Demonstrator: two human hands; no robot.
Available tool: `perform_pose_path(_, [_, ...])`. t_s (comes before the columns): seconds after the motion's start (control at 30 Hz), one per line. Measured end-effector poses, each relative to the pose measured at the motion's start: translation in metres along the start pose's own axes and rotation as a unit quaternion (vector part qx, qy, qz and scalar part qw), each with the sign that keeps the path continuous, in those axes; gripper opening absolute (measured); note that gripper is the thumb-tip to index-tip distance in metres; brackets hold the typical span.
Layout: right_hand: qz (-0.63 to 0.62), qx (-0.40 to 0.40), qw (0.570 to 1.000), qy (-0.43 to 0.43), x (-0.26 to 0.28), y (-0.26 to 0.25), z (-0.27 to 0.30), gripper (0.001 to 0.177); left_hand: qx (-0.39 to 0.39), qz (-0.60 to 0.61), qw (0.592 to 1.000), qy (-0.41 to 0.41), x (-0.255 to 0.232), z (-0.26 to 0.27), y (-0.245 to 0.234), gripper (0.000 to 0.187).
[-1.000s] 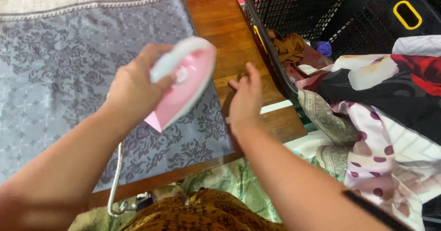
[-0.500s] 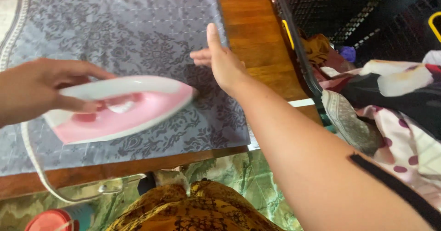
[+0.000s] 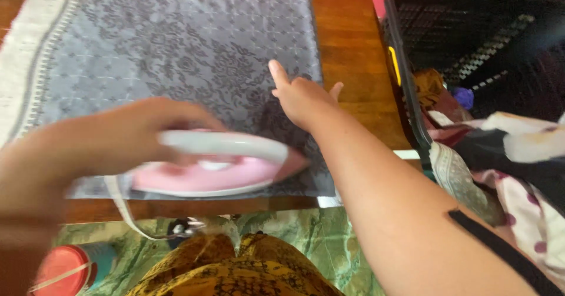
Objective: The recorder takes a piece of fabric from a laundry basket, spreads it on a table, and irons it smooth.
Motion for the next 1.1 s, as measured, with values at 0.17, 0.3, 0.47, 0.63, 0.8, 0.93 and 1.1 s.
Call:
perform_pose_path(0.17, [0.05, -0.041, 0.998, 0.01, 0.02, 0.006, 0.009, 0.081, -0.055, -0.025, 0.984, -0.166, 0.155, 0.018, -0.063, 0.057])
perform_pose_path(0.3, [0.125, -0.118, 0.985, -0.01, 0.054, 0.022, 0.02, 0.063, -0.129, 0.082, 0.969, -0.195, 0.283, 0.027, -0.095, 0.069])
perform_pose_path(0.47, [0.082, -0.185, 0.969, -0.145, 0.097, 0.095, 0.024, 0.051, -0.243, 0.126, 0.937, -0.217, 0.225, 0.05, -0.088, 0.064])
perform_pose_path(0.63, [0.013, -0.125, 0.946, -0.298, 0.119, 0.152, 0.035, 0.062, -0.403, 0.041, 0.902, -0.151, 0.174, 0.057, -0.079, 0.063])
perform_pose_path(0.8, [0.091, -0.153, 0.925, -0.335, 0.109, 0.15, 0.045, 0.06, -0.488, -0.015, 0.85, -0.199, 0.216, 0.061, -0.098, 0.059])
perform_pose_path(0.93, [0.109, -0.194, 0.914, -0.338, 0.106, 0.146, 0.05, 0.058, -0.525, -0.105, 0.811, -0.237, 0.248, 0.074, -0.126, 0.057])
perform_pose_path(1.1, [0.116, -0.203, 0.928, -0.289, 0.131, 0.151, 0.049, 0.053, -0.534, -0.13, 0.809, -0.21, 0.294, 0.07, -0.154, 0.055])
Point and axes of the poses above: each hand's wrist, its own z-axis away from the middle knuckle, its own y-axis out of the palm, x = y × z, the point moved 2 cm from there along -z, towards the middle knuckle, and after that the axes turned 15 degrees about -x, right-handed, at the moved point
